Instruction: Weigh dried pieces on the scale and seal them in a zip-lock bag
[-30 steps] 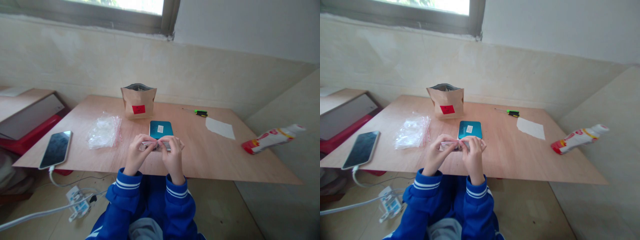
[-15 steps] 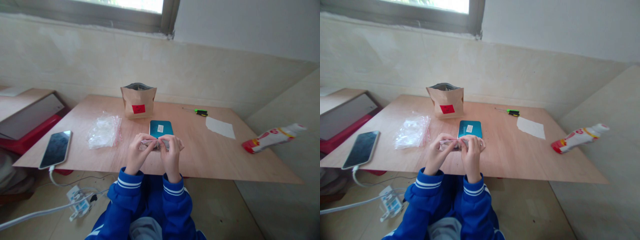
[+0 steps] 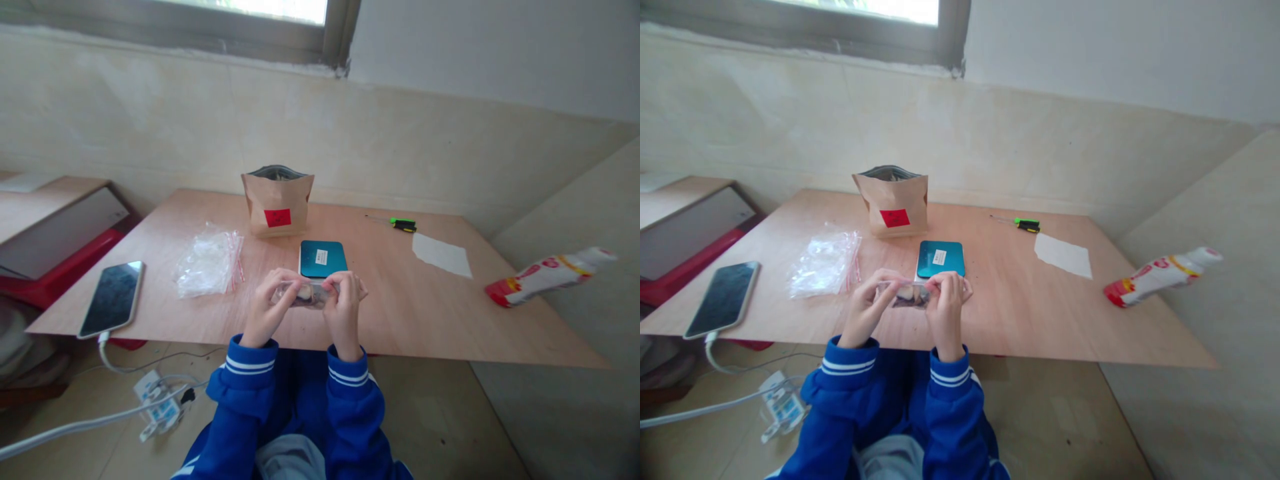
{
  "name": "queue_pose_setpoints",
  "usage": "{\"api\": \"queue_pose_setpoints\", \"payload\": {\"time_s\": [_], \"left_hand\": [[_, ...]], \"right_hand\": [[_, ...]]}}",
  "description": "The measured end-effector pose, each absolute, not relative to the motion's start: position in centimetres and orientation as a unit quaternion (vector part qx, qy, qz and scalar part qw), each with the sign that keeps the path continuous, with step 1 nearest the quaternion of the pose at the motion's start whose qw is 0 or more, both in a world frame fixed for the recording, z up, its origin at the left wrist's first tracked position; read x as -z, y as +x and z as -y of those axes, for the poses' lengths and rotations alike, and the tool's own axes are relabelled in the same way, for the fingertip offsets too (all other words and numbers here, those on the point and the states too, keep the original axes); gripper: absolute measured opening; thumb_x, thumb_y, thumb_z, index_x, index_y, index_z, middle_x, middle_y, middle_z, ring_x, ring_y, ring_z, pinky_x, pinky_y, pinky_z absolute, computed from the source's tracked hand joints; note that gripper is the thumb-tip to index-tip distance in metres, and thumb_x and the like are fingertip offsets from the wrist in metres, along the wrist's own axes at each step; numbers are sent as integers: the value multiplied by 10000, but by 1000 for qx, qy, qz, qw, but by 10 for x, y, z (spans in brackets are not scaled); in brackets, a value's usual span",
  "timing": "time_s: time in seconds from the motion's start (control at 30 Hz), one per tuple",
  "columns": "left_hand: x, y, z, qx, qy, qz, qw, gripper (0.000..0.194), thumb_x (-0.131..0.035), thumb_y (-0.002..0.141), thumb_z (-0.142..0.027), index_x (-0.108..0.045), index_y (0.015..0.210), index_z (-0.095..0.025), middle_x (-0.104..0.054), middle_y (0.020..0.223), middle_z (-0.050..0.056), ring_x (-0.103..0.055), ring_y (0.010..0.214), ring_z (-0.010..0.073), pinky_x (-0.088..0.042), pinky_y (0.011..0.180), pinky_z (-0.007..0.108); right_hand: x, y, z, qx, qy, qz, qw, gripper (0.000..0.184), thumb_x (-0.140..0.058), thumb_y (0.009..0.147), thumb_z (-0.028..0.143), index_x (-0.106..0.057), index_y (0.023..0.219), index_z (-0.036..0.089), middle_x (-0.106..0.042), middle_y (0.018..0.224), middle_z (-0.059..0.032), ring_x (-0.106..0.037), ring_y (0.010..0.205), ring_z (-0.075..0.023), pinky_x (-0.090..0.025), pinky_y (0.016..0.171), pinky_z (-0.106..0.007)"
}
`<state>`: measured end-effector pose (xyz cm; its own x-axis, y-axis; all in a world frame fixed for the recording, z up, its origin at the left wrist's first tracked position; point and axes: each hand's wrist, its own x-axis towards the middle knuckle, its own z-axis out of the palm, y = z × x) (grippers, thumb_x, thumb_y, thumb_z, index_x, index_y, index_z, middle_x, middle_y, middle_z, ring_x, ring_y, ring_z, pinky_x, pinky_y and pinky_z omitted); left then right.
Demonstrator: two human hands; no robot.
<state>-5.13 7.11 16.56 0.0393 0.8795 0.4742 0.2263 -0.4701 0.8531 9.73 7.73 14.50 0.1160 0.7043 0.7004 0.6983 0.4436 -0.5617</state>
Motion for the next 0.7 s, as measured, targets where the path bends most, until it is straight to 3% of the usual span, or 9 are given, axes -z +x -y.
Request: {"api": "queue_pose_setpoints", "payload": {"time_s": [0.2, 0.37, 0.53, 0.7], "left_hand": [[-165, -55, -72, -597, 576, -449, 331, 275, -505, 935, -369, -687, 829, -193, -664, 802, 13, -607, 771, 150, -455, 708, 254], [-167, -57, -71, -594, 547, -475, 349, 294, -531, 911, -402, -700, 787, -195, -677, 756, 8, -611, 746, 159, -457, 686, 249], [-169, -56, -69, -597, 522, -498, 351, 341, -552, 880, -455, -691, 721, -187, -675, 713, 18, -606, 705, 166, -458, 653, 256], [-164, -57, -71, -628, 465, -498, 376, 343, -606, 844, -436, -611, 611, -185, -567, 596, -15, -525, 592, 121, -405, 563, 231]], "right_hand": [[-146, 111, -79, -31, -521, 695, 495, 154, -537, 940, 354, -616, 901, 228, -694, 895, -11, -601, 901, -197, -290, 908, -344], [-143, 121, -81, 1, -520, 688, 506, 265, -526, 948, 309, -594, 708, 221, -671, 756, 4, -587, 832, -198, -295, 873, -352], [-143, 118, -79, -13, -518, 680, 519, 276, -480, 964, 271, -537, 702, 209, -601, 687, 15, -545, 712, -178, -339, 831, -349], [-141, 122, -80, -158, -498, 657, 544, 271, -577, 891, 481, -636, 829, 225, -647, 782, -15, -600, 783, -192, -435, 823, -366]]}}
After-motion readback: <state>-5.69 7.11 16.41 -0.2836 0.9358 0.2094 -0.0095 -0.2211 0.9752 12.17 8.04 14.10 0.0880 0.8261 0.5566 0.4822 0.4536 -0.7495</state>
